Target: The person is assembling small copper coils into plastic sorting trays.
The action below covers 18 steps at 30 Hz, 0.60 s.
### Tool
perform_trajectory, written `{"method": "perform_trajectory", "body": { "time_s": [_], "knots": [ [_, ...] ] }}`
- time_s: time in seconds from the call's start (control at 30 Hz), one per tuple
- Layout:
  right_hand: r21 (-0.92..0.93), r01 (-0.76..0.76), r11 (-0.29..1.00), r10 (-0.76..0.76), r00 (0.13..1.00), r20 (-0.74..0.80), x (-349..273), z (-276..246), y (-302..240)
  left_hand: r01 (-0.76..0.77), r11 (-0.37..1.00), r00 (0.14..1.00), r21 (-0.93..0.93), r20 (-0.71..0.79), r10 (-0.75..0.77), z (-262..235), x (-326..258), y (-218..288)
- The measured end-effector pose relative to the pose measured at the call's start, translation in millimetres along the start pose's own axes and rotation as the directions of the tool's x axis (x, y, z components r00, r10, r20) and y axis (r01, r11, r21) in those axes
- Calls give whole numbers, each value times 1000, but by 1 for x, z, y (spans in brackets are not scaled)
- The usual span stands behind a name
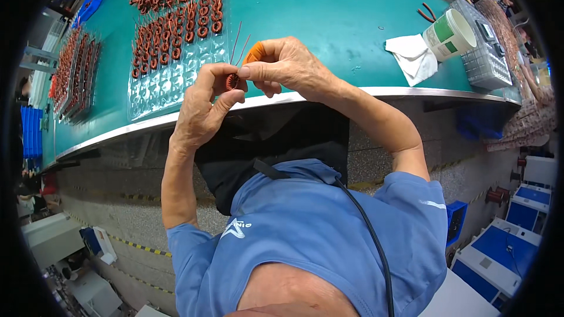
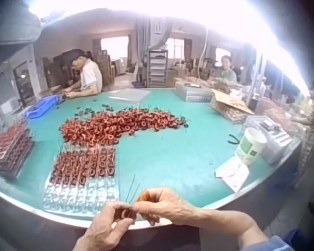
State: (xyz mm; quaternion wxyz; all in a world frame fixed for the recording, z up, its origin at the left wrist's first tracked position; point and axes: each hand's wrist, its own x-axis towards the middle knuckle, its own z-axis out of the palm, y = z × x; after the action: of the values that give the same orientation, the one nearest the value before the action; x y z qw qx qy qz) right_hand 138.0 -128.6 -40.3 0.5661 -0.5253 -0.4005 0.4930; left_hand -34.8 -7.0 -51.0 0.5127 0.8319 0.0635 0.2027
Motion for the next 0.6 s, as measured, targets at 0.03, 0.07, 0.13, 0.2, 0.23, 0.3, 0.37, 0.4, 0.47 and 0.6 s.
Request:
{"method": "perform_trajectory", "body": {
  "time_s": [0.03,0.07,0.13,0.2,0.23,0.3,0.37,0.4,0.47,0.6],
  "knots": [
    [-45,22,999,-22,1000,-2,1,1,0,-14,999,1000,40,9,14,-2,0,1],
    [-44,23,999,-23,1000,0,1,2,0,-51,997,999,58,-1,52,-2,-1,1],
    [8,33,999,-34,999,16,2,4,1,-59,996,998,71,-2,60,-3,-3,4],
    [16,39,999,-39,999,32,3,5,4,-70,994,998,81,0,70,-4,-4,4],
    [27,41,999,-43,998,48,3,5,5,-87,993,996,86,1,87,-5,-5,4],
    [57,37,998,-40,997,65,3,6,7,-104,991,995,88,1,104,-5,-7,4],
    [85,32,996,-39,996,82,4,7,10,-103,989,995,103,13,103,-5,-8,5],
    [125,29,992,-40,995,86,4,9,11,-104,989,995,102,12,103,-5,-9,4],
    [165,24,986,-40,995,92,3,10,12,-121,983,993,136,23,119,-4,-11,0],
    [92,91,992,-96,994,53,1,11,10,-86,987,996,137,-12,88,2,-12,4]
  ]
}}
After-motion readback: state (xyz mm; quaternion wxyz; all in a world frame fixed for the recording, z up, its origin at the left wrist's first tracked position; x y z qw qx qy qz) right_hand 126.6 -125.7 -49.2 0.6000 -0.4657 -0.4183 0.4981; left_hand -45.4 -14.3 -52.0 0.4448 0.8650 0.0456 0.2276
